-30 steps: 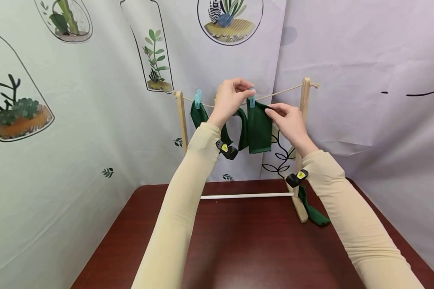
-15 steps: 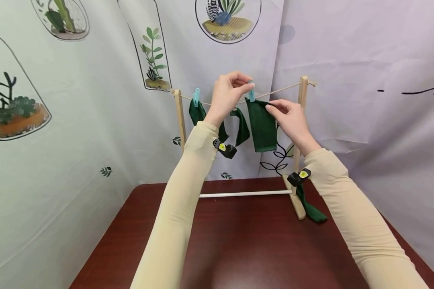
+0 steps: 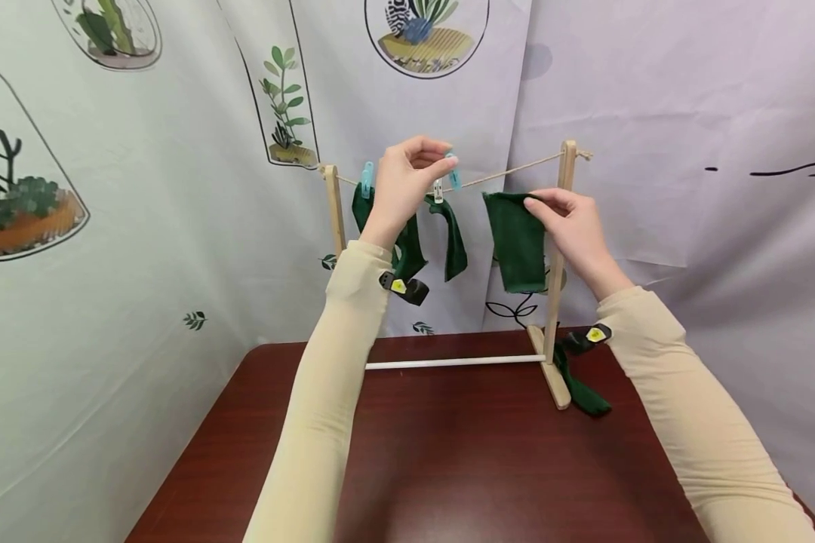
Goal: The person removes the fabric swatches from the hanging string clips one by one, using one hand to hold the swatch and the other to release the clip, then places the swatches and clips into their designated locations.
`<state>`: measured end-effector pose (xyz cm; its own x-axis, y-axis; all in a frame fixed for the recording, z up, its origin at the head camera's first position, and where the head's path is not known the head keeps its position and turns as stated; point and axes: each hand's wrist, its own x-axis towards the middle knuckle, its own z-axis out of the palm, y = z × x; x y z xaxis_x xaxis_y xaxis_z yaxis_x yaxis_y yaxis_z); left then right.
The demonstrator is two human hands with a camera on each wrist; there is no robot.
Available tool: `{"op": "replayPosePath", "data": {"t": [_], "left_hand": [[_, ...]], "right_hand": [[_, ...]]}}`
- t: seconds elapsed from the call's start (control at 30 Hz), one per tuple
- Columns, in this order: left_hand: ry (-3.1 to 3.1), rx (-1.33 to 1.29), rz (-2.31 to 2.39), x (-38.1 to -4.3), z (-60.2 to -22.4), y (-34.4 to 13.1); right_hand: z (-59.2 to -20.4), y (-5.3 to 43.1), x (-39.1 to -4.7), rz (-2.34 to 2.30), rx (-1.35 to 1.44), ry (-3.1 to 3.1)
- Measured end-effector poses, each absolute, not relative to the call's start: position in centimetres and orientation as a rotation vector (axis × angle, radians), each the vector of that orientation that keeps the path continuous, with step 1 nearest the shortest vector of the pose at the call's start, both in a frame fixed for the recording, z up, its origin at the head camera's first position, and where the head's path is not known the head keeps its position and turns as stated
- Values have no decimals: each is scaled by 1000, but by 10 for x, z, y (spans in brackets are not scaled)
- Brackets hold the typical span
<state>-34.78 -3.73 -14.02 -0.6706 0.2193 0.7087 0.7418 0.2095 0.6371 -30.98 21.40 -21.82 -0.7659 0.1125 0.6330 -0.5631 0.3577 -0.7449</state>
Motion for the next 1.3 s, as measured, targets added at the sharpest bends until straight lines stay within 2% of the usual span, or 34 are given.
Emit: {"op": "replayPosePath", "data": {"t": [0.47, 0.83, 1.3], "left_hand": [[-1991, -818, -1523, -335, -149, -95], [-1960, -704, -1500, -325, -162, -162], [-2077, -418, -1467, -316, -209, -234]], "right_hand": [[-222, 272, -289, 1414, 249, -2023], [-242, 322, -271, 1403, 119, -2081], [-283, 359, -250, 1340, -10, -2199]]}}
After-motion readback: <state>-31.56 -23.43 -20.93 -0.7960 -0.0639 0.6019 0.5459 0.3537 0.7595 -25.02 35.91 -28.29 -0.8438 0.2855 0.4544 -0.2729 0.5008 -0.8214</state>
